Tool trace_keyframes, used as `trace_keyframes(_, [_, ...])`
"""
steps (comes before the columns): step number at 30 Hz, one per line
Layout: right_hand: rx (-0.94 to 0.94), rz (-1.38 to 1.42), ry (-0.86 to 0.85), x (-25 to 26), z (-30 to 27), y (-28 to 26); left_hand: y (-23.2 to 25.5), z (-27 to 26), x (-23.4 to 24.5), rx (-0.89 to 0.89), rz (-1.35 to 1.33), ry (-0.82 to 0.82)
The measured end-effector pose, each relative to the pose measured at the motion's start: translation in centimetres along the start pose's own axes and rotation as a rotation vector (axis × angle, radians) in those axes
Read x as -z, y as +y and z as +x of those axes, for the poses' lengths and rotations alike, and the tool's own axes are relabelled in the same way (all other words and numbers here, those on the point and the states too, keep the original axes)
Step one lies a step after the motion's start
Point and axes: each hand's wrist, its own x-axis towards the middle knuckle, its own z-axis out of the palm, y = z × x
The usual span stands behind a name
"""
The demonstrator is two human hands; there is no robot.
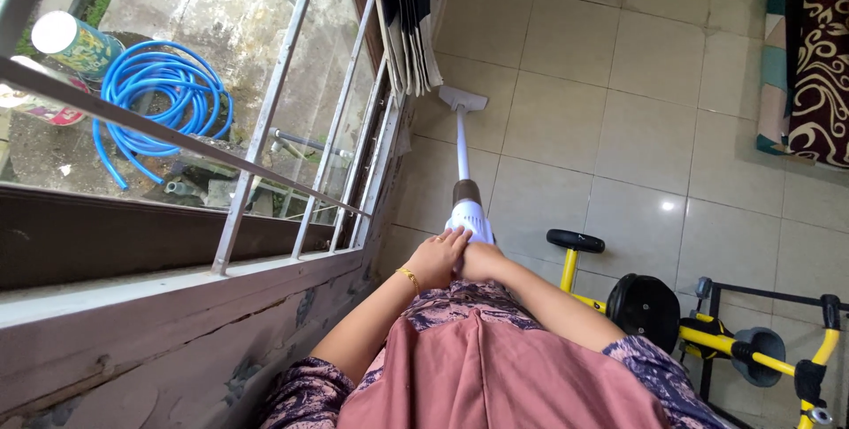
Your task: Vacuuming the floor with a stick vacuum.
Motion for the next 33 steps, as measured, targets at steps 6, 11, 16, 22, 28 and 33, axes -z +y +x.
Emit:
trace_keyframes(6, [-0.013, -0.039, 0.031, 0.7, 5.7, 3.5, -1.0, -0.3, 0.4, 0.029, -0.033, 0.090])
trace_keyframes(11, [-0.032, -0.006, 0.066, 0.6, 6.3, 3.9, -0.9, -1.0, 0.9, 0.003, -0.021, 0.105])
trace_keyframes(16, [-0.089, 0.035, 0.033, -0.8, 2.2, 1.8, -1.2, -1.3, -0.2, 0.012, -0.038, 0.091])
trace_keyframes(22, [-0.049, -0.013, -0.009, -3.1, -0.2, 1.0, -2.4, -0.5, -1.4, -0.010, -0.040, 0.102])
trace_keyframes(28, [-0.020, 0.043, 0.055, -1.2, 4.0, 4.2, -1.9, 0.3, -0.7, 0.044, -0.009, 0.123])
trace_keyframes(33, [-0.005, -0.052, 0.063, 2.1, 11.1, 9.5, -3.2, 0.6, -1.3, 0.061, -0.021, 0.114])
